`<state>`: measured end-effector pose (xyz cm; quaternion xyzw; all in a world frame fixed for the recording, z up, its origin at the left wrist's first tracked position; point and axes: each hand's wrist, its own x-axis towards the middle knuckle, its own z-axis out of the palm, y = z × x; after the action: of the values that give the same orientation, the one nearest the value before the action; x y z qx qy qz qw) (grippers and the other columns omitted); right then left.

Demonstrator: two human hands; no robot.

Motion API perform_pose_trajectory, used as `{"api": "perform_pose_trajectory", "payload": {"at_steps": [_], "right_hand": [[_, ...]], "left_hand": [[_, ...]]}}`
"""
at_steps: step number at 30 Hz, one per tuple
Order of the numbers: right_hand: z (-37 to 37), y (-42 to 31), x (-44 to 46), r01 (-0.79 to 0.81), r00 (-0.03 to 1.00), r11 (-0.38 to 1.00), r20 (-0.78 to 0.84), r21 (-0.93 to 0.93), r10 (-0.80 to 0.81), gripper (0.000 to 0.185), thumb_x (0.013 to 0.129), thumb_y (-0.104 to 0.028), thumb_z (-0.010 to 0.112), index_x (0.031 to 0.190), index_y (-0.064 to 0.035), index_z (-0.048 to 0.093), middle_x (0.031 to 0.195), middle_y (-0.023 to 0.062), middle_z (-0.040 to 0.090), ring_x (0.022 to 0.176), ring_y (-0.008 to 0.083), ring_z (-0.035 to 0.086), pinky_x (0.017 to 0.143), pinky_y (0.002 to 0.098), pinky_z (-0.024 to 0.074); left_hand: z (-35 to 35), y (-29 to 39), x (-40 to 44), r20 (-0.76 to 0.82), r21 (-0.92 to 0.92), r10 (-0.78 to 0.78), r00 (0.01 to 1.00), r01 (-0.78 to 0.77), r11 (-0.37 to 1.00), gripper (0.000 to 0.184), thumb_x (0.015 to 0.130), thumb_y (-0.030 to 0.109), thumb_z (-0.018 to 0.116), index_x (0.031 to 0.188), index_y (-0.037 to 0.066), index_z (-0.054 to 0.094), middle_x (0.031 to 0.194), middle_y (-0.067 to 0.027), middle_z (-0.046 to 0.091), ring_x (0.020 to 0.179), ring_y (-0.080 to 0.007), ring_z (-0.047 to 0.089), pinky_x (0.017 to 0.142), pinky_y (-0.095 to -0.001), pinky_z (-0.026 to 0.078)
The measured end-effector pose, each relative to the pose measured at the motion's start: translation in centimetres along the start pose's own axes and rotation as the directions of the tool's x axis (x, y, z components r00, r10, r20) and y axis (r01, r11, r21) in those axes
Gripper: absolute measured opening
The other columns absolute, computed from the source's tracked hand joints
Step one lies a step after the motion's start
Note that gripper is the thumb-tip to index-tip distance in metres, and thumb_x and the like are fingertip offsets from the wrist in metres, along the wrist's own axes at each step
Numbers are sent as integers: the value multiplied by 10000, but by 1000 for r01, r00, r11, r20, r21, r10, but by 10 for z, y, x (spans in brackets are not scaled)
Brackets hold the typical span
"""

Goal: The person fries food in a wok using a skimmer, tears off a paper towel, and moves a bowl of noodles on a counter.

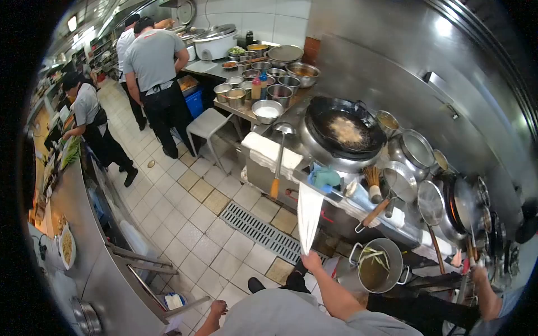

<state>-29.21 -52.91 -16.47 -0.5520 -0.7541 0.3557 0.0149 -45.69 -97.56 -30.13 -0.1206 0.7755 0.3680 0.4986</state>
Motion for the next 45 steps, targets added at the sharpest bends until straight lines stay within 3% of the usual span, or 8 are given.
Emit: {"api": "perform_pose_trajectory", "payload": {"at_steps": [4,9,12,15,22,28,31,45], "right_hand": [[-7,11,2,-23,996,997,84,73,16,368,717,-342,580,890,-18,601,825,243,587,829,372,568,718,419,447],[-16,6,-3,1,999,998,37,60,-3,381,714,-365,595,891,-27,607,808,235,592,819,370,572,706,416,448],[-11,11,-3,9,1000,998,1,66,-10,394,704,-375,608,898,-31,606,817,226,595,821,364,574,708,417,449],[-1,21,2,-22,1000,999,-11,44,23,384,685,-362,629,886,-36,602,833,218,597,831,358,574,719,420,449],[4,26,3,-73,997,994,39,79,70,427,673,-337,641,922,1,556,917,231,578,900,362,548,762,410,434],[-4,19,-1,-39,999,998,21,57,38,432,671,-325,640,936,4,550,921,234,575,909,363,543,776,405,427],[-14,6,-9,-30,999,998,38,50,28,436,667,-322,639,943,3,548,919,231,576,908,363,543,775,407,427],[7,17,-3,-26,1000,1000,-15,17,26,467,641,-354,654,927,0,551,902,231,579,886,359,552,764,408,434]], "left_hand": [[10,6,-2,16,12,37,999,-37,999,311,662,19,507,967,-19,556,650,-138,578,497,-211,571,428,-325,486],[19,12,-5,40,30,42,998,-43,999,297,657,19,516,946,-24,565,659,-135,584,492,-210,573,426,-320,491],[21,11,-7,-7,57,113,994,-112,992,60,675,41,545,721,10,569,572,-83,538,437,-179,525,357,-282,397],[19,10,2,23,66,45,999,-46,997,264,658,18,531,914,-33,569,678,-140,593,504,-207,585,420,-312,499],[18,11,7,36,21,-11,999,10,1000,258,674,23,540,923,-44,559,686,-134,588,509,-203,579,432,-324,500],[21,13,3,31,45,54,998,-55,997,275,672,25,538,938,-42,558,680,-133,586,495,-213,578,421,-322,495],[20,7,13,42,78,85,995,-88,993,109,685,40,526,742,-29,589,607,-118,563,511,-236,591,414,-321,451],[6,-5,19,82,48,78,994,-82,995,110,706,60,504,728,-8,587,598,-104,562,486,-221,575,399,-308,444]]}}
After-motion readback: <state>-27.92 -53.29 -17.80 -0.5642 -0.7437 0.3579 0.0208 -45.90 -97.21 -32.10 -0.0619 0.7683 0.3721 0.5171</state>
